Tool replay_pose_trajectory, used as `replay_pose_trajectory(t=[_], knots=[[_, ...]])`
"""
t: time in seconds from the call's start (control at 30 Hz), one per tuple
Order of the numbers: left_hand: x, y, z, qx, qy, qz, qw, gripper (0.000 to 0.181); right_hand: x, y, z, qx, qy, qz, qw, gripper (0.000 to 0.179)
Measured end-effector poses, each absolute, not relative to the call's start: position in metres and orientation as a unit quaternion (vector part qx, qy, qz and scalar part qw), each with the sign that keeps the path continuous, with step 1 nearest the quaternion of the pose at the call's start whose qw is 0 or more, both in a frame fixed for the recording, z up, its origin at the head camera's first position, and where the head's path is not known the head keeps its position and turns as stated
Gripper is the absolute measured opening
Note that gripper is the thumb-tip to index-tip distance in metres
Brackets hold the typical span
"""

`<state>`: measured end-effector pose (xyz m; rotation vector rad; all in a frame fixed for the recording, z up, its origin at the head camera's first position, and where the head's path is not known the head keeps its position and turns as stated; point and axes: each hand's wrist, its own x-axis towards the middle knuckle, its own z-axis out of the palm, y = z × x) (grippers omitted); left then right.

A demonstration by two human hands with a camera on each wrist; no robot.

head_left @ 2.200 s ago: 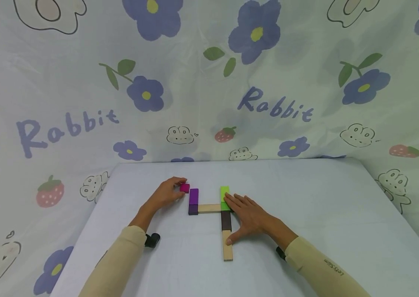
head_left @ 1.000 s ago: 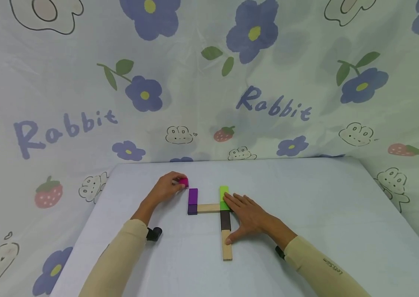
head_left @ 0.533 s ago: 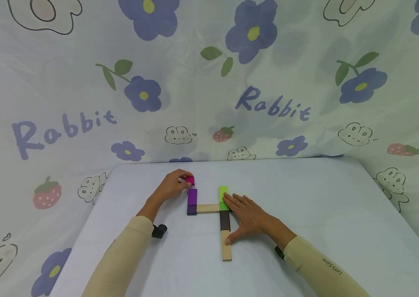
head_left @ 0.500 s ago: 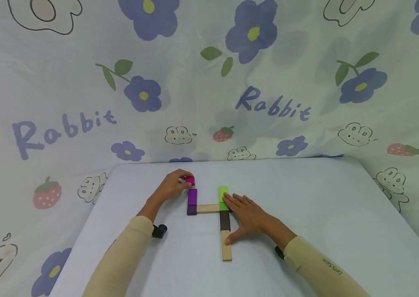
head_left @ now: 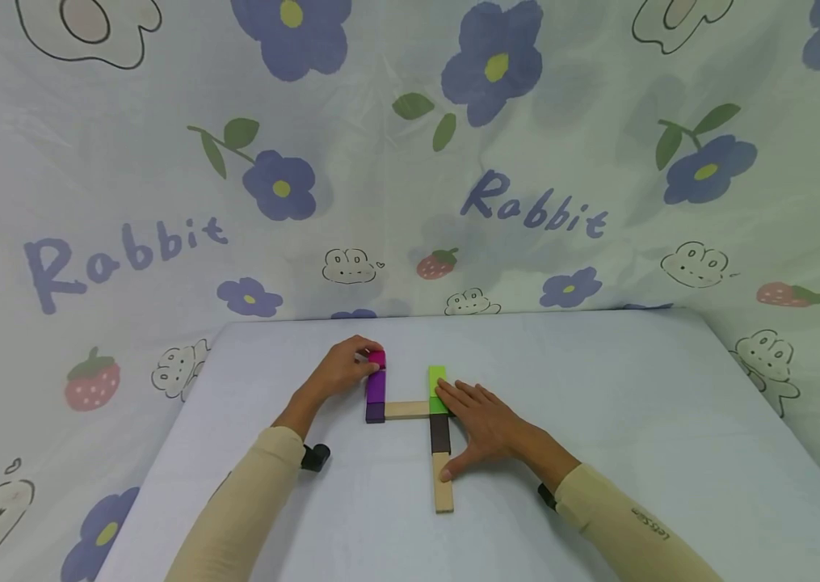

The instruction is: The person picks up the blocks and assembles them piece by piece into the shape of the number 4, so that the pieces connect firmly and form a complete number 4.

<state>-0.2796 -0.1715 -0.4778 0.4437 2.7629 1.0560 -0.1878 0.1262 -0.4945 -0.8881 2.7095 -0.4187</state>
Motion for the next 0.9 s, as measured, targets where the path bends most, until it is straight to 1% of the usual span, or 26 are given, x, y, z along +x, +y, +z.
replay_pose_trajectory(t=[0.47, 0.77, 0.9], knots=[[-0.2752, -0.1697, -0.4764, 0.149, 0.926, 0.337, 0.081, 0.032, -0.1875, 0.1256, -0.4933, -0.304, 0.933, -0.144, 0.13, 0.136], [-0.2768, -0.1706, -0.4818, 0.169, 0.927, 0.329, 0.062, 0.03, -0.1875, 0.1257, -0.4932, -0.305, 0.933, -0.142, 0.13, 0.135], [-0.2764, -0.1704, -0.4812, 0.166, 0.926, 0.331, 0.069, 0.03, -0.1875, 0.1258, -0.4925, -0.306, 0.932, -0.142, 0.129, 0.135]])
